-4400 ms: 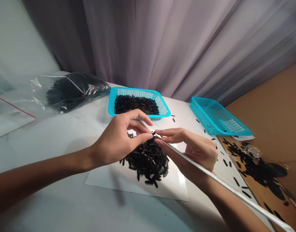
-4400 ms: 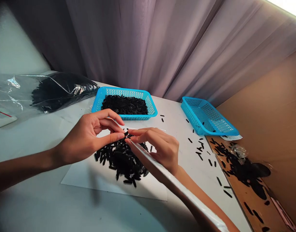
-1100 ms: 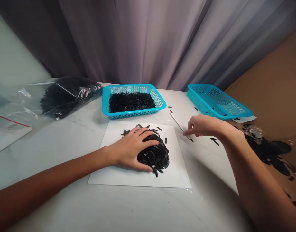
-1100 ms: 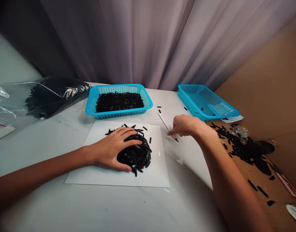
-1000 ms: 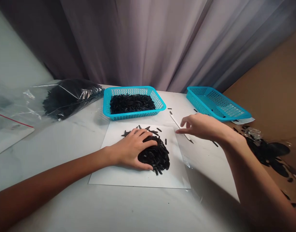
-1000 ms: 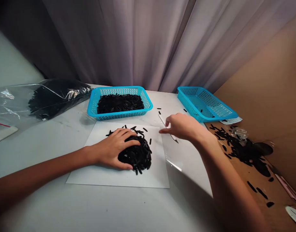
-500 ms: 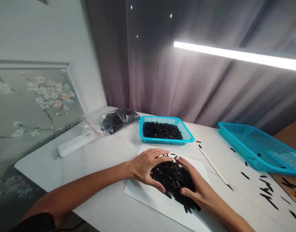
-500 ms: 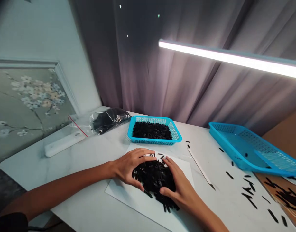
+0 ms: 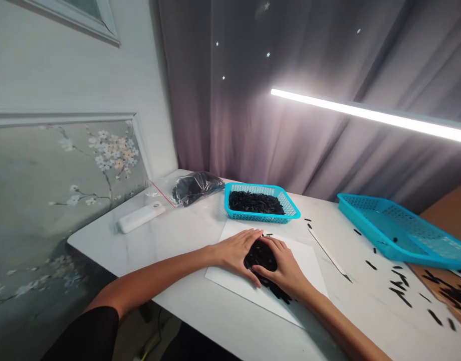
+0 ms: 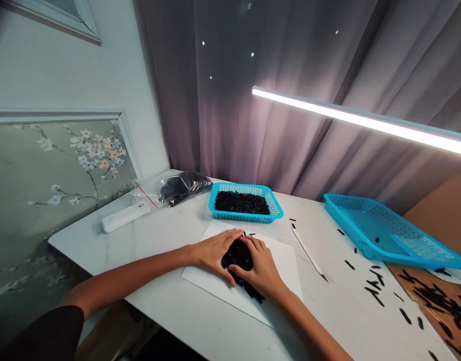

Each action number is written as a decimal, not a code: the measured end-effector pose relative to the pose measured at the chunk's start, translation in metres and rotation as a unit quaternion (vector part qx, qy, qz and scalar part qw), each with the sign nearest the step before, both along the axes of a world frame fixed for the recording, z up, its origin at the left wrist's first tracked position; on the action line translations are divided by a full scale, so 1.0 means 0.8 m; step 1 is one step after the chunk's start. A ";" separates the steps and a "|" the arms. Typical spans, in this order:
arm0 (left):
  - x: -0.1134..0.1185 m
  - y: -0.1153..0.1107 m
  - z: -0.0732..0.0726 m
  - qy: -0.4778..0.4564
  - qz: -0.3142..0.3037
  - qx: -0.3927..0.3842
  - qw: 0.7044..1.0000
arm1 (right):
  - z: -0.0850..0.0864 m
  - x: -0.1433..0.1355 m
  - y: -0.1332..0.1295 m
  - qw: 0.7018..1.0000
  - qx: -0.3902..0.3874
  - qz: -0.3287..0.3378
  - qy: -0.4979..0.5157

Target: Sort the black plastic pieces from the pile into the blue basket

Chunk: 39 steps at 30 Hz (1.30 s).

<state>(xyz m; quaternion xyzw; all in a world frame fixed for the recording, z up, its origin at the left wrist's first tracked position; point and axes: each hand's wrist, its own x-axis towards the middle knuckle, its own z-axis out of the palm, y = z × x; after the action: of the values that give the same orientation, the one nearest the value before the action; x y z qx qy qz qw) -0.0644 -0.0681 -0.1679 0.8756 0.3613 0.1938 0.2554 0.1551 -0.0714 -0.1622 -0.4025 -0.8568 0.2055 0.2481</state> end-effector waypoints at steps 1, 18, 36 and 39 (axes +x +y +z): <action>-0.001 0.000 0.000 0.000 -0.001 -0.001 1.000 | 0.005 -0.005 -0.002 1.000 0.001 -0.004 -0.001; -0.010 -0.014 0.021 -0.107 0.025 0.062 0.992 | 0.017 -0.011 0.002 0.968 -0.109 -0.101 0.201; 0.043 0.029 0.068 -0.288 0.090 -0.054 0.952 | 0.038 -0.010 0.025 0.748 -0.445 -0.049 0.490; 0.041 0.033 0.076 -0.271 0.094 -0.078 0.955 | 0.029 -0.009 0.025 0.743 -0.454 -0.020 0.491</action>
<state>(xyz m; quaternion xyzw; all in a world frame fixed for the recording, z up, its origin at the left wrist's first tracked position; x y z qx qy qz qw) -0.0312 -0.0418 -0.1073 0.7296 0.3728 0.4187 0.3916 0.1480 -0.0514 -0.1393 -0.3280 -0.4139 0.7343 0.4264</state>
